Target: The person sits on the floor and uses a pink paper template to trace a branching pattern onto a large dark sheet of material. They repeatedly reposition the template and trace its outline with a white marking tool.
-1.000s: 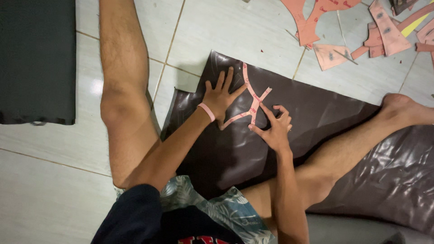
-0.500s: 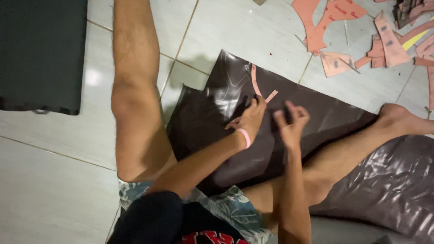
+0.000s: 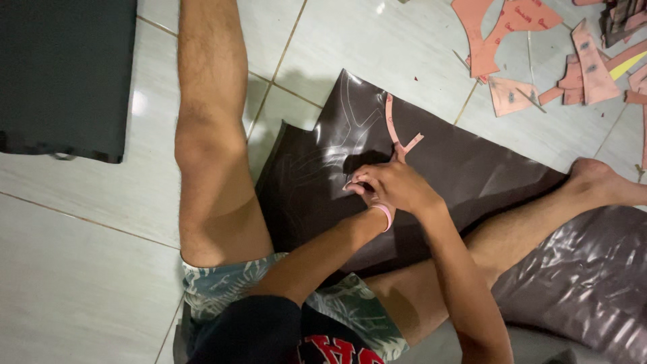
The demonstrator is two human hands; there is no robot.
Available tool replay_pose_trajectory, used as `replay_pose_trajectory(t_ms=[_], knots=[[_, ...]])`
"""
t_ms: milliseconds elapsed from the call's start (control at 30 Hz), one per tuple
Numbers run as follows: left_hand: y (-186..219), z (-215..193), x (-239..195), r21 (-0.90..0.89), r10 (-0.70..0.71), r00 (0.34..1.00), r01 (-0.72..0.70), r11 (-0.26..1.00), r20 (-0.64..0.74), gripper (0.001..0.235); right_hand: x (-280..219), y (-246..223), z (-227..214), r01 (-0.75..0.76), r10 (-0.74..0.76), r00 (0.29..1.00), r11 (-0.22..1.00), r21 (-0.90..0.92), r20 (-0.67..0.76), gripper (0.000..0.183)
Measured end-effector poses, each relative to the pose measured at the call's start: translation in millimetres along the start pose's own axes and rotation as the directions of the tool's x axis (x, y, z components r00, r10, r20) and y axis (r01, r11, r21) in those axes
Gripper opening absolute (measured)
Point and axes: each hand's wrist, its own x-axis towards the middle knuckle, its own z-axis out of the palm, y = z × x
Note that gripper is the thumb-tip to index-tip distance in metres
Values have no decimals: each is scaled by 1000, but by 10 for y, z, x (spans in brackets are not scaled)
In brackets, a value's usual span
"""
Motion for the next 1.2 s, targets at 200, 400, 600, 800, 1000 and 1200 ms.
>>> replay_pose_trajectory(t_ms=[200, 400, 600, 800, 1000, 1200], knots=[[-179, -136, 56, 71, 85, 996, -85, 994, -3, 122, 18, 36, 109, 26, -25, 999, 999, -41, 22, 22], [-283, -97, 105, 108, 181, 983, -182, 977, 16, 147, -114, 222, 138, 47, -51, 998, 994, -98, -31, 30], [-602, -181, 252, 88, 661, 751, -657, 748, -9, 176, -385, 531, -271, 8, -86, 986, 881, -474, -143, 44], [-1359, -374, 330, 2, 646, 763, -646, 764, -12, 164, -161, 601, -501, -21, -127, 963, 845, -534, -238, 37], [-1875, -414, 330, -443, 585, 811, -533, 721, -23, 143, 241, 689, -616, 44, -155, 916, 955, -293, -370, 19], [-1756, -185, 439, -722, 492, 851, -455, 520, -182, 89, 469, 821, -689, 16, -110, 832, 985, -174, -543, 16]])
